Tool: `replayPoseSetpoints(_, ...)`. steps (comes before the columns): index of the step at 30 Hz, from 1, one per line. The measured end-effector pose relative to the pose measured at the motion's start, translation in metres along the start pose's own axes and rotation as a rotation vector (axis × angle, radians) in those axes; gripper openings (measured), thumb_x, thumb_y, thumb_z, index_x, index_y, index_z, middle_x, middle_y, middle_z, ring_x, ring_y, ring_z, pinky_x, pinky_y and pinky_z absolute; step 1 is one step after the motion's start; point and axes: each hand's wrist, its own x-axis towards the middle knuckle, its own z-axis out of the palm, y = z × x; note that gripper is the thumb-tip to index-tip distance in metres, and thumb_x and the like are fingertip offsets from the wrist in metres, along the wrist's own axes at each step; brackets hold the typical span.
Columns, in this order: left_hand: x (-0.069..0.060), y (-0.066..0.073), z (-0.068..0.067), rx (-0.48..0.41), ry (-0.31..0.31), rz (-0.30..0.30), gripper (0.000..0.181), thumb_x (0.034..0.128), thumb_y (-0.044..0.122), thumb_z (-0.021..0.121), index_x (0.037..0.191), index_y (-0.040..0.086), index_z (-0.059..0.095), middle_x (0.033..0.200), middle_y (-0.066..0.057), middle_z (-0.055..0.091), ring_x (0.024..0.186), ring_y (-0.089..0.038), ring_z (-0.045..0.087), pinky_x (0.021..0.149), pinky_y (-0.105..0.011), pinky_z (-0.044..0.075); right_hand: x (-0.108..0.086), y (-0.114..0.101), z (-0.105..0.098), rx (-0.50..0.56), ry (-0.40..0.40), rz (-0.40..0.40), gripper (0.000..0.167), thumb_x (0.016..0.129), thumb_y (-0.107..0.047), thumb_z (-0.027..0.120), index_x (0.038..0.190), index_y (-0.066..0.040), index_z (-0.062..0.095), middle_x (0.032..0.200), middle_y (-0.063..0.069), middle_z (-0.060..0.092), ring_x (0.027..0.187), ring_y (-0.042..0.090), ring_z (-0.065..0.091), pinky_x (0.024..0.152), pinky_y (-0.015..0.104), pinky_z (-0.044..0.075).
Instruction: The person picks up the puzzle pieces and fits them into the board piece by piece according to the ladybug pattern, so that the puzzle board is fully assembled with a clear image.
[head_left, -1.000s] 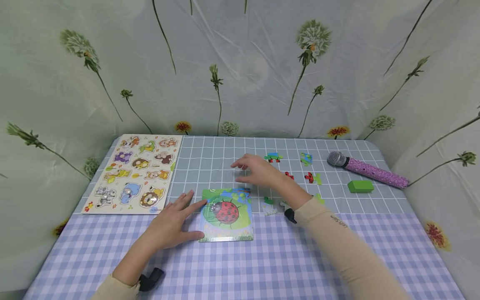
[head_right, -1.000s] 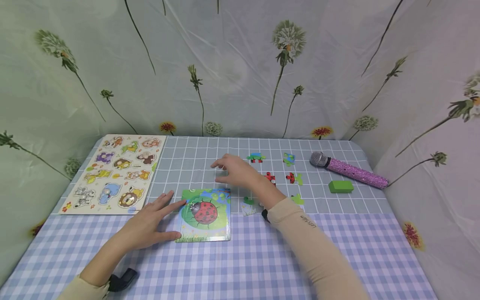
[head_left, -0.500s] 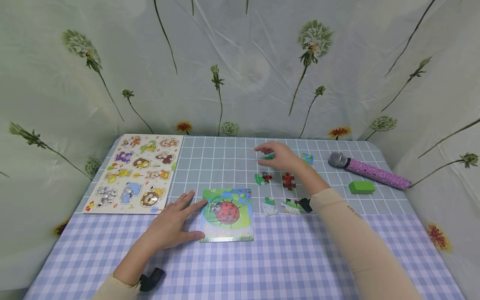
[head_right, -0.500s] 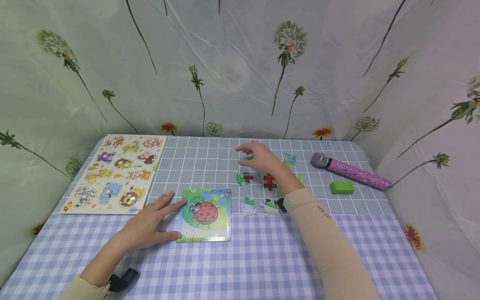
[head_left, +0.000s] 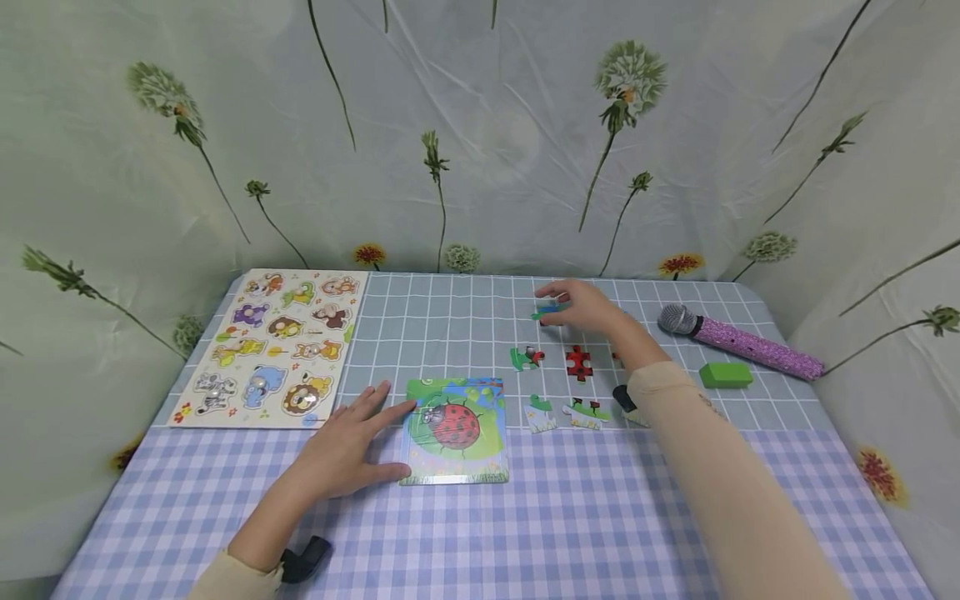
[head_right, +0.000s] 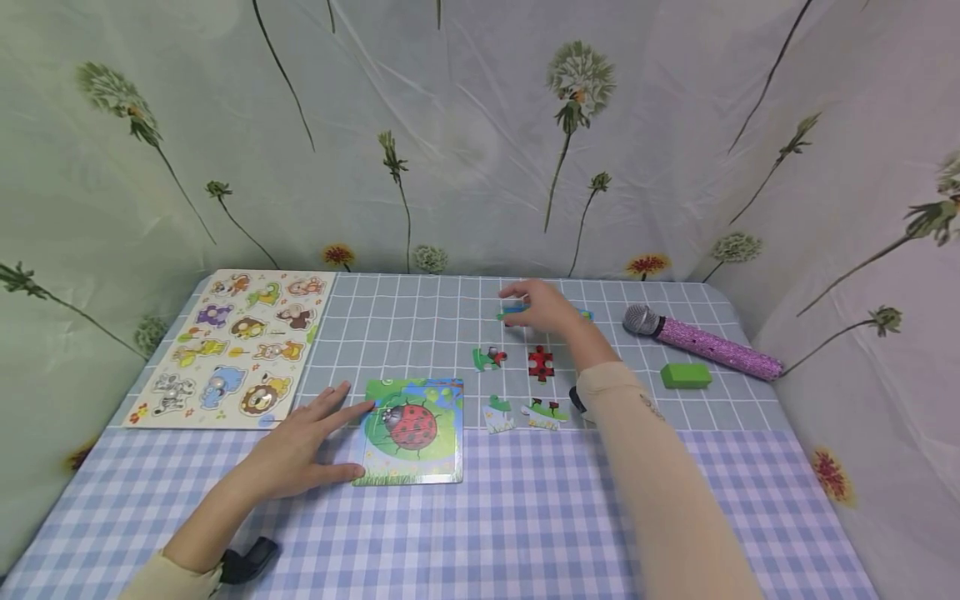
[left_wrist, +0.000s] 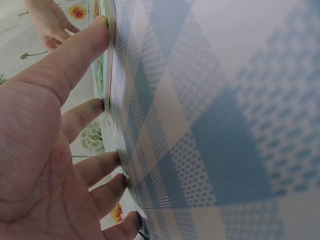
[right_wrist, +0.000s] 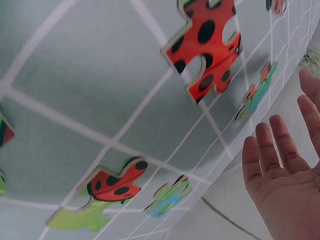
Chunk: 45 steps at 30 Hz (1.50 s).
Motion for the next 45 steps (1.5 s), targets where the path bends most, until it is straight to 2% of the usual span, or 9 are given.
replayPoseSetpoints(8, 0.0, 0.001, -0.001, 0.001, 0.001, -0.002, 0.088, 0.0821, 0.058, 0.088, 0.158, 0.029, 0.056, 0.171, -0.023, 0.039, 0.155, -0.052, 0.04, 0.116, -0.079, 0.038, 0.005, 0.011, -0.003, -0.001, -0.017, 0.053, 0.053, 0.101, -0.018, 0.075, 0.152, -0.009, 0.06, 0.16, 0.025, 0.051, 0.15, 0.045, 0.049, 0.122, 0.06, 0.044)
replayPoseSetpoints(15, 0.0, 0.001, 0.0, -0.002, -0.002, -0.008, 0.087, 0.0825, 0.057, 0.088, 0.158, 0.029, 0.055, 0.171, -0.023, 0.039, 0.156, -0.053, 0.039, 0.116, -0.079, 0.038, 0.008, 0.019, 0.002, -0.012, -0.016, 0.06, 0.054, 0.101, -0.017, 0.075, 0.152, -0.008, 0.06, 0.159, 0.028, 0.052, 0.15, 0.047, 0.049, 0.126, 0.06, 0.04)
replayPoseSetpoints(26, 0.0, 0.001, 0.001, -0.008, 0.003, -0.015, 0.087, 0.0824, 0.055, 0.089, 0.158, 0.028, 0.056, 0.171, -0.023, 0.039, 0.156, -0.052, 0.038, 0.117, -0.079, 0.036, 0.009, 0.021, 0.005, -0.027, -0.002, 0.088, 0.054, 0.099, -0.01, 0.076, 0.151, -0.008, 0.06, 0.156, 0.029, 0.054, 0.148, 0.047, 0.049, 0.126, 0.061, 0.039)
replayPoseSetpoints(39, 0.0, 0.002, 0.0, -0.003, 0.008, -0.009, 0.087, 0.0822, 0.056, 0.089, 0.158, 0.029, 0.056, 0.172, -0.023, 0.039, 0.156, -0.053, 0.039, 0.116, -0.079, 0.037, 0.01, 0.019, 0.007, -0.032, 0.013, 0.105, 0.047, 0.099, -0.01, 0.077, 0.144, -0.005, 0.067, 0.148, 0.026, 0.06, 0.139, 0.043, 0.055, 0.123, 0.059, 0.044)
replayPoseSetpoints(45, 0.001, 0.001, 0.001, -0.005, -0.002, -0.016, 0.087, 0.0827, 0.055, 0.089, 0.159, 0.029, 0.055, 0.172, -0.022, 0.038, 0.157, -0.052, 0.038, 0.117, -0.079, 0.037, 0.01, 0.018, 0.006, -0.036, -0.002, 0.125, 0.048, 0.098, -0.01, 0.078, 0.145, -0.005, 0.066, 0.15, 0.025, 0.06, 0.14, 0.042, 0.055, 0.124, 0.059, 0.042)
